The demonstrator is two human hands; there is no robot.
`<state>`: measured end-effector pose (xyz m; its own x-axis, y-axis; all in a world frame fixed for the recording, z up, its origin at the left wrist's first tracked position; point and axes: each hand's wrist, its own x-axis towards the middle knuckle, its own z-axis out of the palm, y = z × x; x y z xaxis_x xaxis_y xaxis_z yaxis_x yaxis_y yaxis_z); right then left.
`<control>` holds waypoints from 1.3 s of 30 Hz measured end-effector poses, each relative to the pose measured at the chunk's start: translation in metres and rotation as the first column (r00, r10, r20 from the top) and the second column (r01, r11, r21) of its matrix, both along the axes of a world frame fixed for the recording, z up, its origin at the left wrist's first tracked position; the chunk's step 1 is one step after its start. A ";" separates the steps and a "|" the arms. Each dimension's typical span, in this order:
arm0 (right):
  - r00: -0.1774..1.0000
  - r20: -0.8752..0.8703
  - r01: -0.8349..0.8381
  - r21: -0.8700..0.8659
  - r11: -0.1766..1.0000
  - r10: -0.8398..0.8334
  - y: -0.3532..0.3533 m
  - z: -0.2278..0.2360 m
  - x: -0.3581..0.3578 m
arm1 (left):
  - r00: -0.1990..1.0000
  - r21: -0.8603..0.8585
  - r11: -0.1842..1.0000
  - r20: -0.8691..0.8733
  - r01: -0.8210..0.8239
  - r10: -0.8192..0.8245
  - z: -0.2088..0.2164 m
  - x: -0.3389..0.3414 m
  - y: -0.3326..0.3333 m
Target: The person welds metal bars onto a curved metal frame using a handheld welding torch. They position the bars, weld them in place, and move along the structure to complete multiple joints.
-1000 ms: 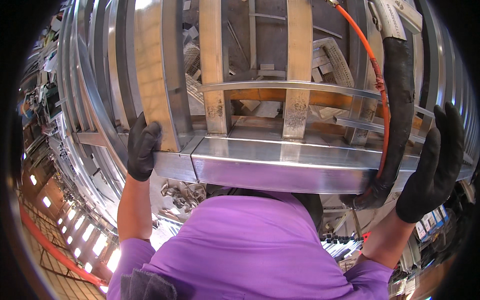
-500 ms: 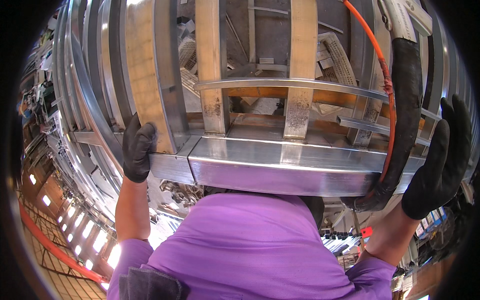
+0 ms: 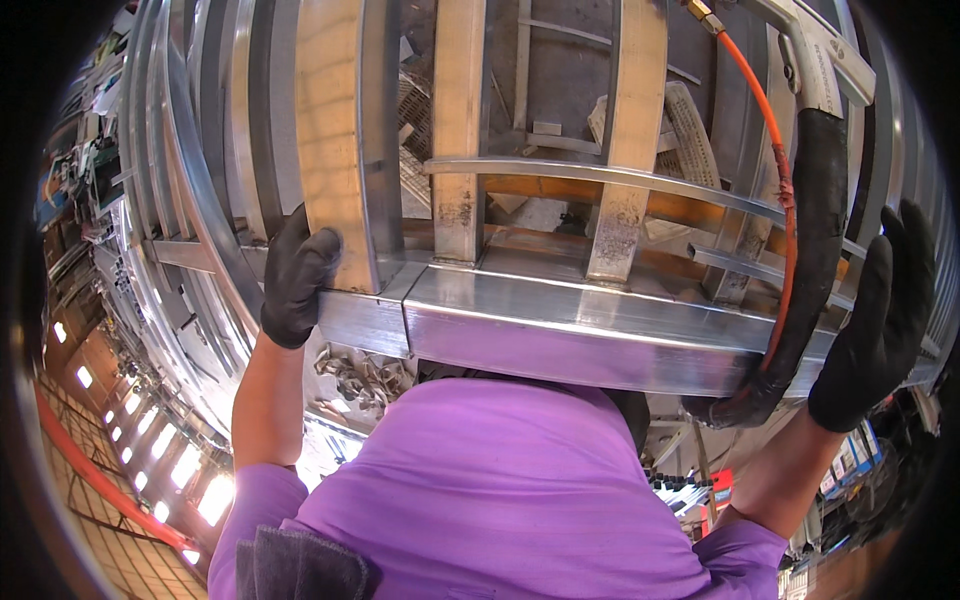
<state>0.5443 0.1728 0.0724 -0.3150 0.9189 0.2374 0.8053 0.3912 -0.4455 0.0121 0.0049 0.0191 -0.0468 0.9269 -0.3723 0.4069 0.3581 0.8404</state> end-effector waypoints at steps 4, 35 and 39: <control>0.992 -0.068 0.101 -0.113 0.988 -0.109 0.002 -0.008 -0.014 | 0.996 -0.054 0.996 0.054 -0.064 0.067 0.002 0.004 0.002; 0.740 -0.485 -0.172 -0.807 0.565 -0.467 0.074 -0.005 -0.070 | 0.992 0.140 0.990 0.123 -0.021 0.004 -0.036 -0.010 -0.006; 0.701 -0.521 -0.130 -0.764 0.632 -0.487 0.056 0.043 -0.074 | 0.983 0.168 0.986 0.182 -0.009 -0.022 -0.030 -0.006 -0.001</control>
<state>0.4707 0.2291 0.1157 -0.1736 0.8772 -0.4477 0.2013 -0.4134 -0.8880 0.0057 0.0037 -0.0111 0.0135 0.9769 -0.2133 0.2424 0.2038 0.9485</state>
